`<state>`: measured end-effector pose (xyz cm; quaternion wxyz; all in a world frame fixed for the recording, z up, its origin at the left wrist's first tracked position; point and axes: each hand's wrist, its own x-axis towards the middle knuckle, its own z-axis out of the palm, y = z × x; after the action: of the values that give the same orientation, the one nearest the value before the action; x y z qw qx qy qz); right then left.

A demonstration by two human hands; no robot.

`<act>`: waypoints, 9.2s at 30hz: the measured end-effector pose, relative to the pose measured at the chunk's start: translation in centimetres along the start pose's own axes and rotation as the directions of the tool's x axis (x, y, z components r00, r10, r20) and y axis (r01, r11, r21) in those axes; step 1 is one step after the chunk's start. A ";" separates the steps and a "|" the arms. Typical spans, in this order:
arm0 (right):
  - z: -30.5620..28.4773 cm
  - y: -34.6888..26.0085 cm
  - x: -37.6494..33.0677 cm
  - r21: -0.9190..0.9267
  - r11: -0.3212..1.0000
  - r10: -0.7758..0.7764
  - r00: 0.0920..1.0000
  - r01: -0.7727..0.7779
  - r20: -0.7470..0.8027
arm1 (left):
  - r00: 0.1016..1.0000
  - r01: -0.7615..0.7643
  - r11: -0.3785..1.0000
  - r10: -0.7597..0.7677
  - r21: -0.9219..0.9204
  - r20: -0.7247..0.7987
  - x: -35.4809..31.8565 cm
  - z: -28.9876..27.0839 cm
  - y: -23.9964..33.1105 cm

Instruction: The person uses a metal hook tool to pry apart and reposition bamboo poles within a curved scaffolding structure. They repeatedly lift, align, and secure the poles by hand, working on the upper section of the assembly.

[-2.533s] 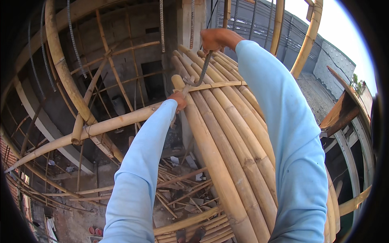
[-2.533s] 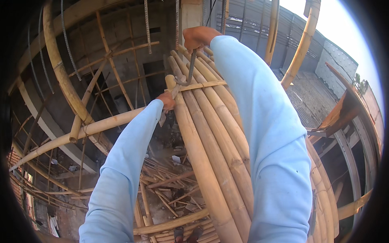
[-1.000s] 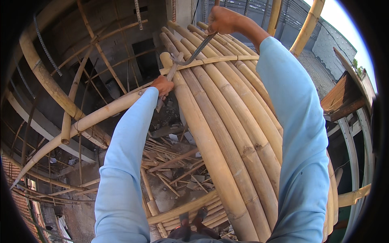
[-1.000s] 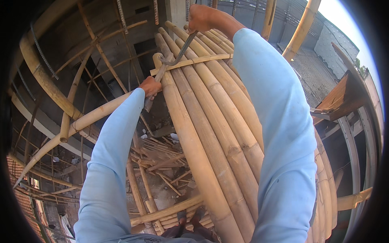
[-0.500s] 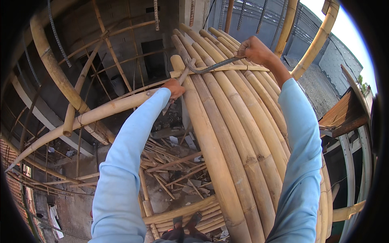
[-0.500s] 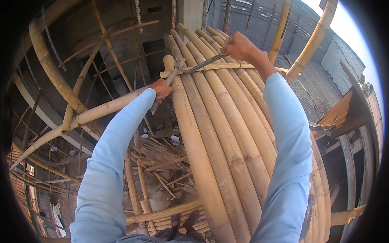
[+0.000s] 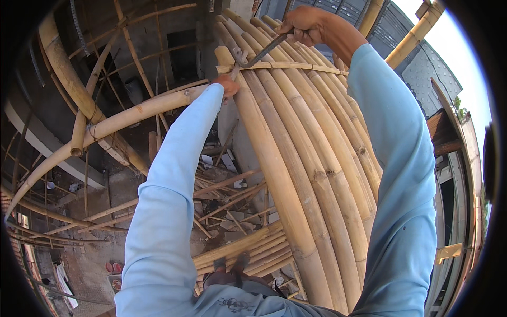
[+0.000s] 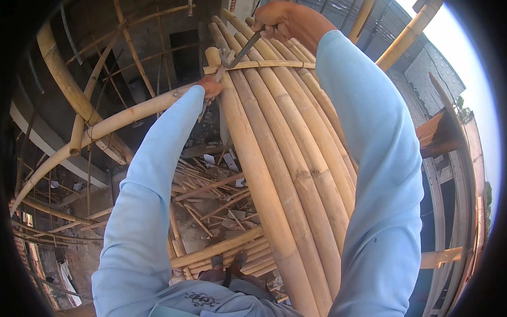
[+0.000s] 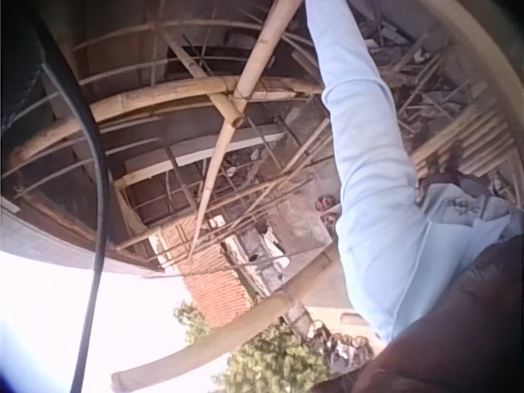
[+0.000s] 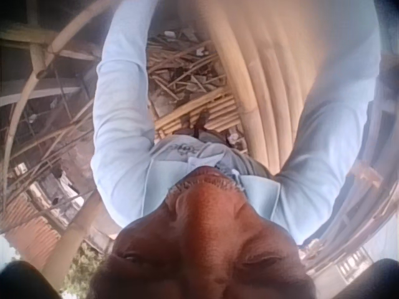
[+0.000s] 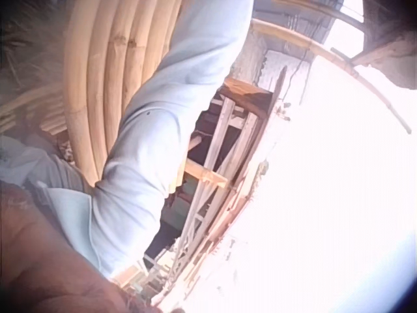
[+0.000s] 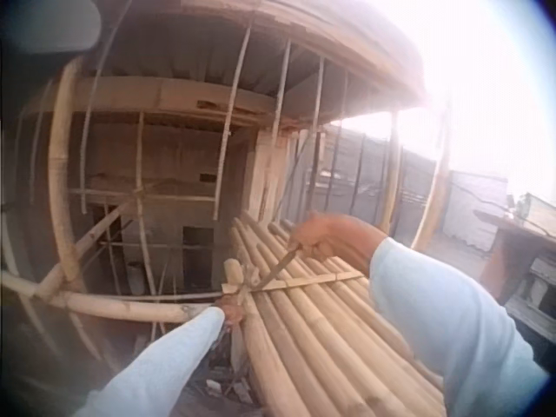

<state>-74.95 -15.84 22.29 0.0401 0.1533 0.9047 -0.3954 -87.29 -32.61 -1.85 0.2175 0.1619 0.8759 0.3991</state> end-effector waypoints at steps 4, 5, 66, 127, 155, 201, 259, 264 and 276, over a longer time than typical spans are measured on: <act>-1.2 0.6 6.4 0.009 1.000 0.027 0.990 -0.028 0.137 | 0.998 -0.039 0.996 0.042 0.078 -0.037 -0.4 -0.6 -0.6; -1.1 0.9 6.5 0.064 0.995 0.070 0.988 -0.080 0.141 | 0.997 -0.049 0.997 0.053 0.063 -0.053 -0.4 -0.5 -0.7; 11.3 17.1 -46.4 0.525 0.782 0.123 0.741 0.337 -0.660 | 0.832 -0.431 0.845 0.508 0.318 -0.223 -16.7 5.4 2.4; 7.9 41.8 -45.6 -0.664 0.575 -0.086 0.772 -0.478 -0.630 | 0.495 0.869 0.124 -0.162 -0.480 0.854 -45.0 18.7 -16.6; 33.6 24.0 -56.1 -0.706 0.576 -0.048 0.845 -0.412 -0.533 | 0.894 0.194 0.482 0.271 -0.854 0.356 -31.1 21.7 -6.2; 1.9 40.0 -31.9 -0.474 0.772 -0.106 0.649 -0.424 -0.753 | 0.351 0.934 0.236 -0.454 -0.270 0.819 -45.3 27.9 -19.5; 55.9 26.6 -66.7 0.800 -0.268 0.962 0.191 0.536 0.194 | 0.351 0.529 0.492 0.616 -0.692 0.706 -46.8 30.1 -11.2; 50.2 22.2 -67.9 0.737 0.316 0.936 -0.069 0.597 -0.345 | 0.412 0.557 0.498 0.529 -0.664 0.742 -46.5 29.5 -11.6; 53.1 23.6 -67.5 0.661 -0.293 0.941 0.332 0.691 0.070 | 0.528 0.489 0.461 0.519 -0.740 0.672 -48.1 29.9 -10.3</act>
<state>-6.14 -55.99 -17.55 -0.4951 0.4908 -0.0744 -0.7131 -32.19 -42.29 -15.24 0.6581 0.2042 0.3018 0.6589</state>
